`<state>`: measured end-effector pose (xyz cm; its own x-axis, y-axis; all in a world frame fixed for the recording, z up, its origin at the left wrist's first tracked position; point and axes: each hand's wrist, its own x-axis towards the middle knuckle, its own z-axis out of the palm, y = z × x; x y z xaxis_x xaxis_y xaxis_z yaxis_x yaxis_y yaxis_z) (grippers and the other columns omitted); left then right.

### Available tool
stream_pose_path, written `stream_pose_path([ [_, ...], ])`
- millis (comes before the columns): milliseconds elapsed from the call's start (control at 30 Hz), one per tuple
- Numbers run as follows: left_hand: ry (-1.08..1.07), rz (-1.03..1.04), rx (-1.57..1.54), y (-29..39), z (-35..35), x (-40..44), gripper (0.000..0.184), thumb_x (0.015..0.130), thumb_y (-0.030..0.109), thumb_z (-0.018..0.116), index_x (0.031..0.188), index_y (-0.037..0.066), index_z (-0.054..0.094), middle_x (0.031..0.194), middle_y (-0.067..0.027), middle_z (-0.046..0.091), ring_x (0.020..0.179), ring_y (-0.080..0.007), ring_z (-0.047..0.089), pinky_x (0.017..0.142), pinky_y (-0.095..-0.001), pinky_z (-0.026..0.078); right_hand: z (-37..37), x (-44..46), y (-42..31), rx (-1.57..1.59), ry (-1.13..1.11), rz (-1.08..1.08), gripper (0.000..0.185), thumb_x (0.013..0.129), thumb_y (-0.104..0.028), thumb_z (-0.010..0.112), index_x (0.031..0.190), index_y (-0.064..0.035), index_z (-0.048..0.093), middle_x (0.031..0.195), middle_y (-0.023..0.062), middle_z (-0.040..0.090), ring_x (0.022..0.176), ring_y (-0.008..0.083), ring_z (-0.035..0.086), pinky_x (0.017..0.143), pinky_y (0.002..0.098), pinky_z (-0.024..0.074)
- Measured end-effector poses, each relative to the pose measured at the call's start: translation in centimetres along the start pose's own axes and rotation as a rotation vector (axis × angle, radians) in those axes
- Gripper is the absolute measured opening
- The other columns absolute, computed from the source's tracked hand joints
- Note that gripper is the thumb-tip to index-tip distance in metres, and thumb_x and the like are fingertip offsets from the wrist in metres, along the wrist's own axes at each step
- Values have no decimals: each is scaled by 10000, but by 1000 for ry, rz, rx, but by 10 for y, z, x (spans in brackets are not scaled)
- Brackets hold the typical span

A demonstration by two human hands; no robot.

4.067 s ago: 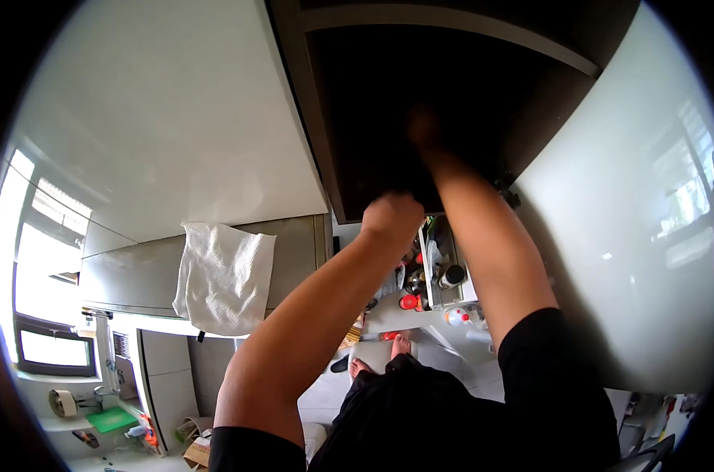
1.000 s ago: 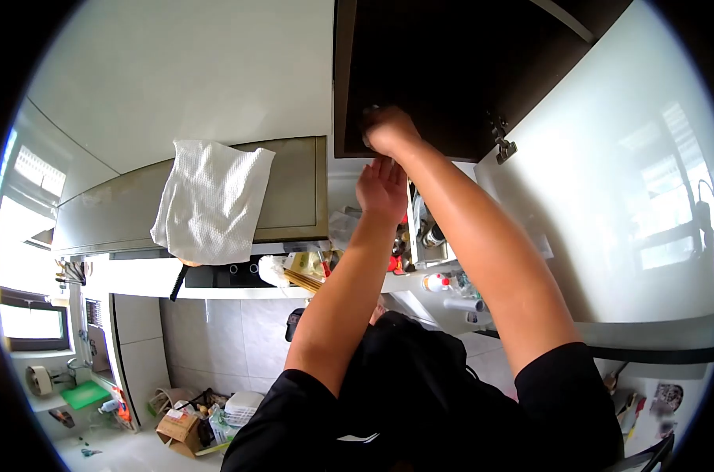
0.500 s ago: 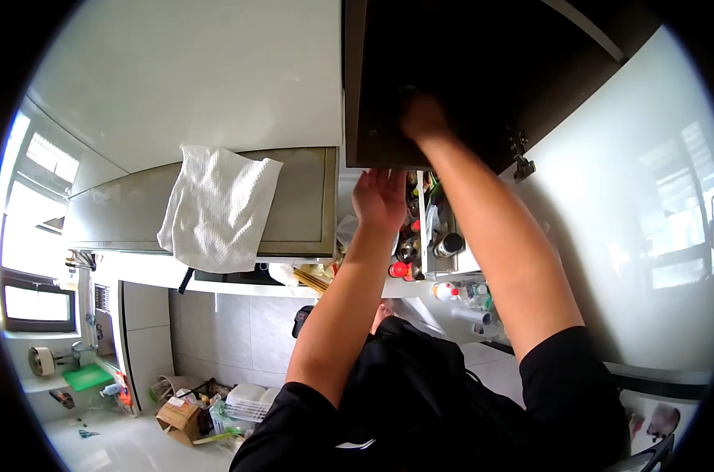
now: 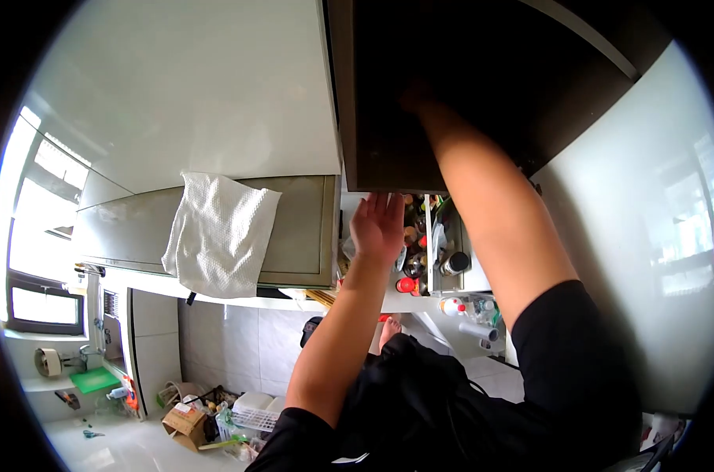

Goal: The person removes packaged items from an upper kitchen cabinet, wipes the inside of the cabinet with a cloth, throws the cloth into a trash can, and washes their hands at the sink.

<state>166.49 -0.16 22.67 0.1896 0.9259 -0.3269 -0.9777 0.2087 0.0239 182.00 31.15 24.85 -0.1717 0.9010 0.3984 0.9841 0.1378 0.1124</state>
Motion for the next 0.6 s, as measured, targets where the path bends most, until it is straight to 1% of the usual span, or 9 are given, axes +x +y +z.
stream_pose_path([
  [67, -8, -17, 25, 3, -1, -5, 438, 1078, 284, 281, 1317, 1, 515, 1398, -126, 535, 1326, -308, 485, 1173, -437, 373, 4, 11, -11, -116, 21, -53, 431, 1021, -302, 429, 1390, -123, 561, 1391, 170, 575, 1272, 320, 567, 1060, 466, 460],
  [133, -2, -29, 45, 7, -7, -7, 445, 1080, 292, 282, 1324, 0, 512, 1397, -127, 538, 1325, -306, 487, 1168, -435, 378, -3, 22, -38, 110, -252, 24, 426, 1029, -294, 412, 1392, -122, 557, 1410, 178, 558, 1282, 341, 555, 1067, 478, 454],
  [167, -24, -30, 58, 10, -9, -6, 454, 1078, 291, 283, 1349, -6, 495, 1422, -133, 527, 1337, -317, 480, 1170, -440, 376, -15, 19, -44, 116, -255, 18, 426, 1029, -294, 412, 1392, -122, 557, 1410, 178, 558, 1282, 341, 555, 1067, 478, 454],
  [233, -32, -47, 70, 11, -15, -7, 465, 1076, 289, 285, 1374, -12, 479, 1447, -140, 517, 1348, -327, 474, 1172, -445, 374, -30, -4, -45, 334, -137, -45, 367, 992, -280, 513, 1282, -101, 649, 1278, 171, 649, 1181, 329, 619, 1021, 449, 495],
  [367, -66, -49, 30, 10, -8, 6, 423, 1070, 265, 316, 1336, 11, 524, 1407, -122, 551, 1325, -299, 495, 1169, -438, 375, -53, -17, -49, 430, -123, 23, 423, 985, -263, 515, 1377, -114, 569, 1379, 204, 576, 1276, 356, 555, 1069, 461, 454],
  [433, -117, -46, -2, 9, -2, 12, 402, 1065, 251, 336, 1319, 18, 542, 1395, -115, 561, 1315, -286, 503, 1165, -434, 380, -67, -47, -58, 401, 25, 1, 317, 953, -241, 569, 1196, -77, 689, 1118, 221, 697, 1050, 364, 676, 935, 466, 535],
  [467, -119, -43, 3, 8, 1, 14, 380, 1056, 234, 361, 1300, 24, 560, 1380, -109, 573, 1304, -274, 512, 1156, -434, 389, -74, -58, -61, 406, 21, 7, 317, 953, -241, 569, 1196, -77, 689, 1118, 221, 697, 1050, 364, 676, 935, 466, 535],
  [533, -117, -40, 12, 6, 7, 15, 358, 1046, 218, 385, 1282, 30, 578, 1365, -103, 585, 1293, -262, 522, 1147, -433, 397, -87, -76, -63, 547, -162, -26, 282, 919, -188, 581, 1136, -65, 711, 1081, 236, 702, 1007, 379, 689, 904, 470, 547],
  [600, -141, -10, -7, 5, 13, 15, 331, 1032, 204, 411, 1251, 56, 612, 1294, -75, 635, 1223, -247, 575, 1107, -418, 437, -95, -96, -69, 605, -157, 4, 273, 896, -165, 585, 1115, -76, 721, 1062, 232, 707, 991, 383, 692, 891, 462, 553],
])
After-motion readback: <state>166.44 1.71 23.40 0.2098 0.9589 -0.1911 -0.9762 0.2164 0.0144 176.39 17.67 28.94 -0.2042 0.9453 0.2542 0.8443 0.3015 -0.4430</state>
